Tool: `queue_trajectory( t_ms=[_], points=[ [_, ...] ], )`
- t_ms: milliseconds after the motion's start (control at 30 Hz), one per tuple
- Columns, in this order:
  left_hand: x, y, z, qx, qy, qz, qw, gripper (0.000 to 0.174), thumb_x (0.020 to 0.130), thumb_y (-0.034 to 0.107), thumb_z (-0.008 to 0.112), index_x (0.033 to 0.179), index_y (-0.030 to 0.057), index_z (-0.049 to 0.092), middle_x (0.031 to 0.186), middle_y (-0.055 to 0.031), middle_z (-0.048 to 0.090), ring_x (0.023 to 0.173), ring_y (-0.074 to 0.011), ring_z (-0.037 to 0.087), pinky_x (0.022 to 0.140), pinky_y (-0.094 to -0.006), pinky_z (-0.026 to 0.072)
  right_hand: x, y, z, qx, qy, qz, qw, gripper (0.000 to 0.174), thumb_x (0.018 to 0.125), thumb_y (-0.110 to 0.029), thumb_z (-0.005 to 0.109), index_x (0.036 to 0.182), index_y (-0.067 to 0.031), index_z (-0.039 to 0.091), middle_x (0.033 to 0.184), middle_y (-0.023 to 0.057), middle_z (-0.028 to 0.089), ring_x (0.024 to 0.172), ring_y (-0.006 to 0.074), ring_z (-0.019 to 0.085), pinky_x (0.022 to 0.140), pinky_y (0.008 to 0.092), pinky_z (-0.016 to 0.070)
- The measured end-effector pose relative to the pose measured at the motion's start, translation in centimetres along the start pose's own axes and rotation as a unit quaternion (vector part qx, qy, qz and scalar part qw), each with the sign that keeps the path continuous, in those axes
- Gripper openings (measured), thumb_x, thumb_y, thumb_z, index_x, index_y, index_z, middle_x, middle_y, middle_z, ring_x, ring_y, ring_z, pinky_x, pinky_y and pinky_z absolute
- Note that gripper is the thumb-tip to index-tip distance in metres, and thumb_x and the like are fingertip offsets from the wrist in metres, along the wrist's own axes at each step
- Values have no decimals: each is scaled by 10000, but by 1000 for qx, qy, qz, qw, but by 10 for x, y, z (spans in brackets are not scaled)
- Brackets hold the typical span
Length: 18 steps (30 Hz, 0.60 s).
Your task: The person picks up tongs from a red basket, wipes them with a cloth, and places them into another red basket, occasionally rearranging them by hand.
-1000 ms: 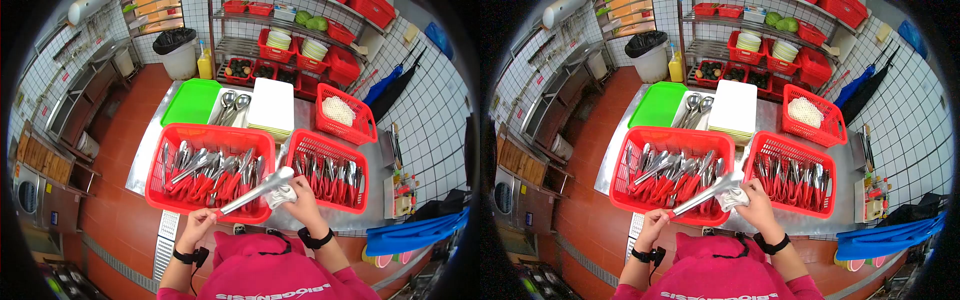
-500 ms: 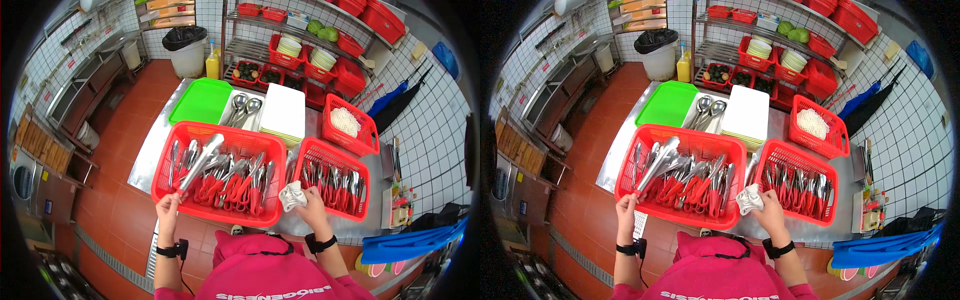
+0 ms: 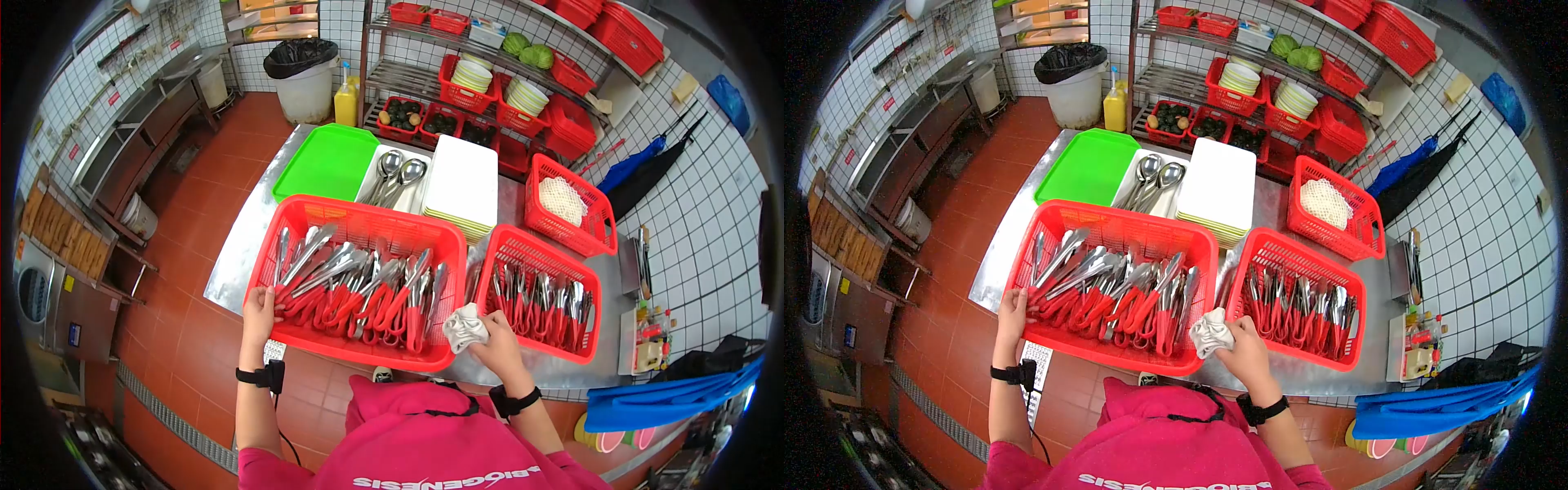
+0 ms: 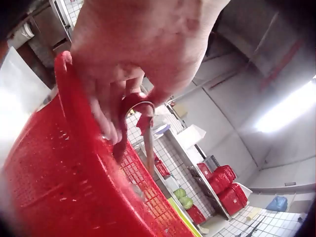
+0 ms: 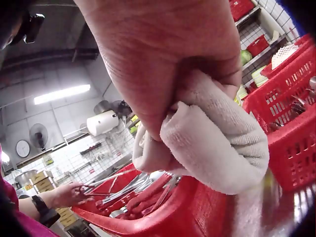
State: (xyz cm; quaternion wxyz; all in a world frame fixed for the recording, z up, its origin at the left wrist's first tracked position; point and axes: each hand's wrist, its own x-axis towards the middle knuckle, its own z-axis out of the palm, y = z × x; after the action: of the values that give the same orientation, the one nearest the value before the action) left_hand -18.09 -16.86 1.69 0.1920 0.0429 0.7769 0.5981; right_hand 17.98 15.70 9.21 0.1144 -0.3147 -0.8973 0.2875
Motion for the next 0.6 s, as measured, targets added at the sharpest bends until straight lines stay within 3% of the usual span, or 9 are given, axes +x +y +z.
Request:
queue_trajectory(
  t_ms=[33,100,200,433,533,600],
  points=[
    [3,-5,0,0,-1,0,1000,298,1052,290,597,1103,-3,577,960,-128,701,869,-225,740,713,-321,585,0,2,0,-8,-5,-5,1000,508,710,-158,747,1193,-13,683,1051,144,585,972,353,638,851,428,529],
    [7,-14,-1,192,63,142,969,316,1025,257,626,1169,-14,549,1011,-176,710,824,-230,731,707,-354,563,-1,3,-1,-15,-10,-9,1000,512,725,-184,754,1202,-14,678,1059,138,584,978,356,642,835,445,532],
    [4,-14,6,213,90,186,955,341,997,233,651,1207,-16,550,1071,-193,705,777,-243,708,720,-378,545,-3,5,-1,-12,-11,-3,1000,513,719,-172,757,1201,-16,678,1060,136,580,978,358,641,830,444,533],
    [0,-12,8,267,48,142,952,415,975,227,659,1331,31,578,1220,-173,676,730,-252,673,749,-391,549,-4,10,1,-13,-7,-12,1000,526,711,-168,765,1204,-10,671,1073,134,575,987,356,639,834,443,533],
    [-3,-9,9,336,31,151,929,451,962,223,659,1375,60,582,1273,-165,657,741,-256,664,758,-404,547,-5,13,0,-12,-10,-15,1000,534,710,-168,765,1209,-5,668,1080,133,574,995,351,638,840,440,532],
    [-9,-1,11,346,0,148,926,466,957,218,659,1387,57,578,1278,-175,646,881,-301,682,804,-429,554,-7,15,-1,-11,-12,-16,1000,540,709,-168,765,1214,-3,667,1084,133,573,999,349,637,843,438,531]
  ],
)
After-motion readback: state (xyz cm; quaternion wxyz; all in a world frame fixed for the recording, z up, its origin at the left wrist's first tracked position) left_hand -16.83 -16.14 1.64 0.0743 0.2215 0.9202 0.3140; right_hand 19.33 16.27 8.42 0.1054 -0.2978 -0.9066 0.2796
